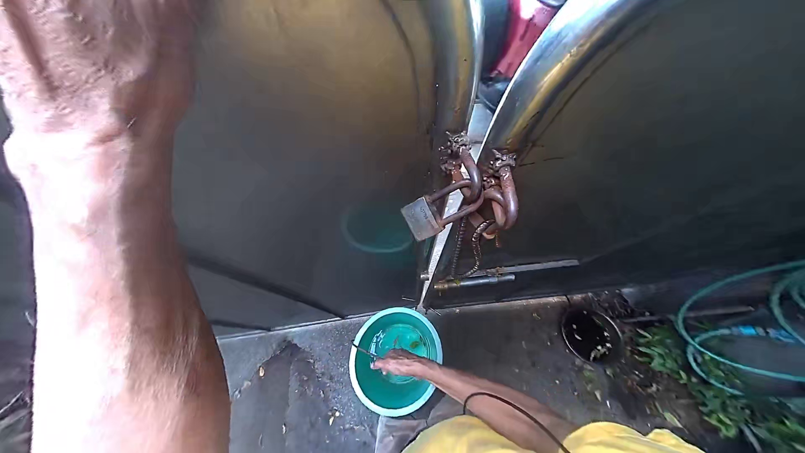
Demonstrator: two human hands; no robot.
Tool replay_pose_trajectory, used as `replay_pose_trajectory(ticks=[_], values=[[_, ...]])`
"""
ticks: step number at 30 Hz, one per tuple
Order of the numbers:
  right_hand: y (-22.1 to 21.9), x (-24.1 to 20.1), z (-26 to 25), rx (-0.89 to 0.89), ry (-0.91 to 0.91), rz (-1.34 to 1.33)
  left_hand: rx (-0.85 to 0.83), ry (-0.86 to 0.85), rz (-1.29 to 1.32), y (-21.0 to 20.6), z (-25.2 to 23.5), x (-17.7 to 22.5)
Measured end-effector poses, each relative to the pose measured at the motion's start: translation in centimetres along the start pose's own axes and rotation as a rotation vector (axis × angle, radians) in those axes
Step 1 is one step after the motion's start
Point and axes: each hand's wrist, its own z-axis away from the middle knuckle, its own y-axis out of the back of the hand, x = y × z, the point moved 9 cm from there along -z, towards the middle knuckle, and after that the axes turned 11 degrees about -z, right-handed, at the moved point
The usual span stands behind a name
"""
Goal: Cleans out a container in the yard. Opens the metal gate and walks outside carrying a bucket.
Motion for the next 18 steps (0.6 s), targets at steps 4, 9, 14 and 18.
replay_pose_trajectory(ticks=[4,9,14,18], values=[[0.6,-1.6,-0.5,0.073,-0.003,-0.041,0.251,0.022,0.296,8.2,3.3,8.3],[0.9,-1.4,-0.6,0.181,-0.026,-0.146,-0.248,-0.08,0.8,3.0,12.7,22.1],[1.3,0.6,0.0,0.277,-0.06,-0.222,-0.579,-0.014,1.344,-0.8,13.8,27.1],[1.2,1.3,1.1,0.297,-0.114,-0.27,-0.607,-0.175,1.289,1.1,12.3,26.2]])
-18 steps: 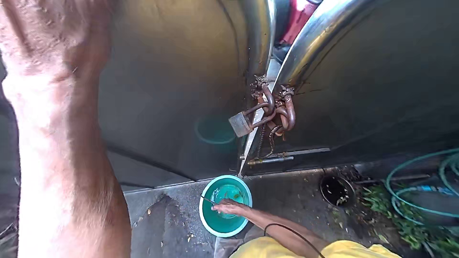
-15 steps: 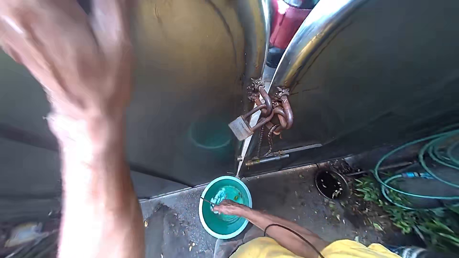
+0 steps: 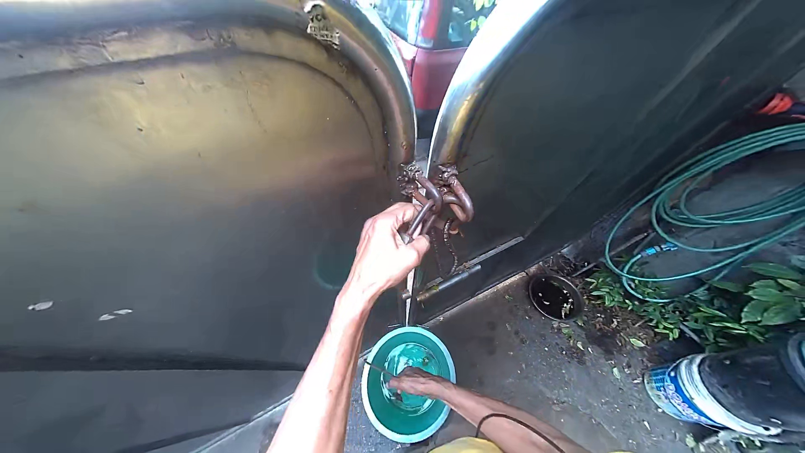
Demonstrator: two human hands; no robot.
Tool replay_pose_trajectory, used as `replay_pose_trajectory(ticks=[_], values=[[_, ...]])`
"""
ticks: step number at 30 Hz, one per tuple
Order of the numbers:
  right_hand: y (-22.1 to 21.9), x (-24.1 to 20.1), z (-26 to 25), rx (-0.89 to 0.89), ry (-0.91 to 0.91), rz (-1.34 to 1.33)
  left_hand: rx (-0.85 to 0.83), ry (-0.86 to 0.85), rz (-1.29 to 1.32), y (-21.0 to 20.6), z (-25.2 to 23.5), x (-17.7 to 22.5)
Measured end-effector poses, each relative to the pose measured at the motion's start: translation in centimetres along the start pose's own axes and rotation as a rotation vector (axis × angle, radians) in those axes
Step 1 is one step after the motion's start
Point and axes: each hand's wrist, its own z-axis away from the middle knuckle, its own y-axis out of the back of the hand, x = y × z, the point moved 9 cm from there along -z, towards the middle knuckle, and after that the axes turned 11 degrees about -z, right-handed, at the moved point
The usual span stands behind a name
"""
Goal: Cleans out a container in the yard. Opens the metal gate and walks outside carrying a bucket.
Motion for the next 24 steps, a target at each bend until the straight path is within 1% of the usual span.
replay_pose_trajectory(ticks=[4,6,8,10,14,15,19,24], values=[[0.6,1.4,0.8,0.019,-0.043,-0.024,0.012,-0.02,-0.199,0.8,-0.3,1.1],[0.8,2.3,1.1,0.025,-0.057,-0.052,0.007,0.01,-0.231,0.8,-0.7,0.7],[1.1,3.2,0.9,0.034,-0.071,-0.065,-0.022,0.048,-0.191,0.8,-1.3,-0.1],[1.2,4.1,0.7,0.026,-0.083,-0.077,-0.097,0.056,-0.118,0.7,-1.5,-0.7],[1.1,4.8,0.6,-0.009,-0.111,-0.068,-0.185,0.032,0.151,0.2,-1.8,-1.1],[1.0,4.9,0.5,-0.015,-0.119,-0.062,-0.175,0.035,0.17,0.2,-1.8,-1.4],[0.7,4.3,0.4,-0.03,-0.128,-0.018,-0.059,-0.014,-0.003,1.7,-1.8,-1.8],[0.0,2.9,-0.9,-0.041,-0.112,0.006,-0.043,-0.122,-0.059,1.8,-2.7,-2.5]])
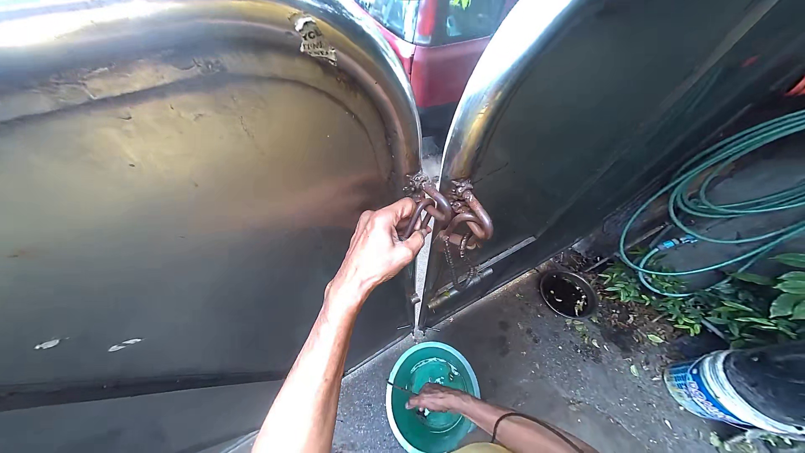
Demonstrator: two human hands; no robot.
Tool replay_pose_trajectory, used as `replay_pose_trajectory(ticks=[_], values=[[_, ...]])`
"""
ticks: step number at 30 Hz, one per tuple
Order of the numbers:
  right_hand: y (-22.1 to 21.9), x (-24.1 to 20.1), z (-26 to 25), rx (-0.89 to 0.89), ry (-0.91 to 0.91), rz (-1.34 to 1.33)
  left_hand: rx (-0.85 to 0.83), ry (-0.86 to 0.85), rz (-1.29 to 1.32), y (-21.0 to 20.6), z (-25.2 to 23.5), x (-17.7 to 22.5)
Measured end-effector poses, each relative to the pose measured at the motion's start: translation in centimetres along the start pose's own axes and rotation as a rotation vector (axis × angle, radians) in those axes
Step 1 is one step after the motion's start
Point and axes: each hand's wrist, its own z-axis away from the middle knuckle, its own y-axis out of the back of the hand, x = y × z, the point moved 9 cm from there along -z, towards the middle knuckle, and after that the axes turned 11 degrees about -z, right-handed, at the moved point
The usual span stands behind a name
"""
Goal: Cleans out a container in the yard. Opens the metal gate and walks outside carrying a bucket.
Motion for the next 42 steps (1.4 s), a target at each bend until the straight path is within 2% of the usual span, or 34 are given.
replay_pose_trajectory(ticks=[6,12,15,19,22,25,30,35,38,42], values=[[-0.5,-4.0,-2.5,0.036,0.059,0.017,0.053,0.015,-0.13,0.5,-2.6,-3.8],[0.4,-9.0,-5.2,0.071,0.094,-0.099,0.174,0.068,-0.228,2.6,-4.8,-8.1],[1.3,-11.6,-8.0,0.068,0.116,-0.148,0.192,0.094,-0.265,3.9,-7.8,-11.1],[2.7,-16.2,-9.8,0.042,0.105,-0.171,0.241,0.065,-0.293,5.4,-9.2,-15.5],[4.0,-17.6,-15.7,0.089,0.117,-0.197,0.269,0.067,-0.319,7.2,-11.6,-19.0],[5.7,-20.5,-15.8,0.081,0.117,-0.274,0.239,0.112,-0.295,8.8,-14.3,-23.1],[9.7,-24.3,-19.3,0.194,0.151,-0.409,0.291,0.091,-0.298,11.6,-17.0,-28.8],[15.8,-28.2,-21.2,0.361,0.125,-0.555,0.466,0.069,-0.309,13.1,-17.6,-34.8],[19.8,-30.1,-21.8,0.47,0.101,-0.68,0.577,0.093,-0.191,14.2,-19.2,-39.9],[24.4,-31.3,-21.4,0.588,0.088,-0.846,0.617,0.058,0.033,14.2,-21.2,-44.8]])
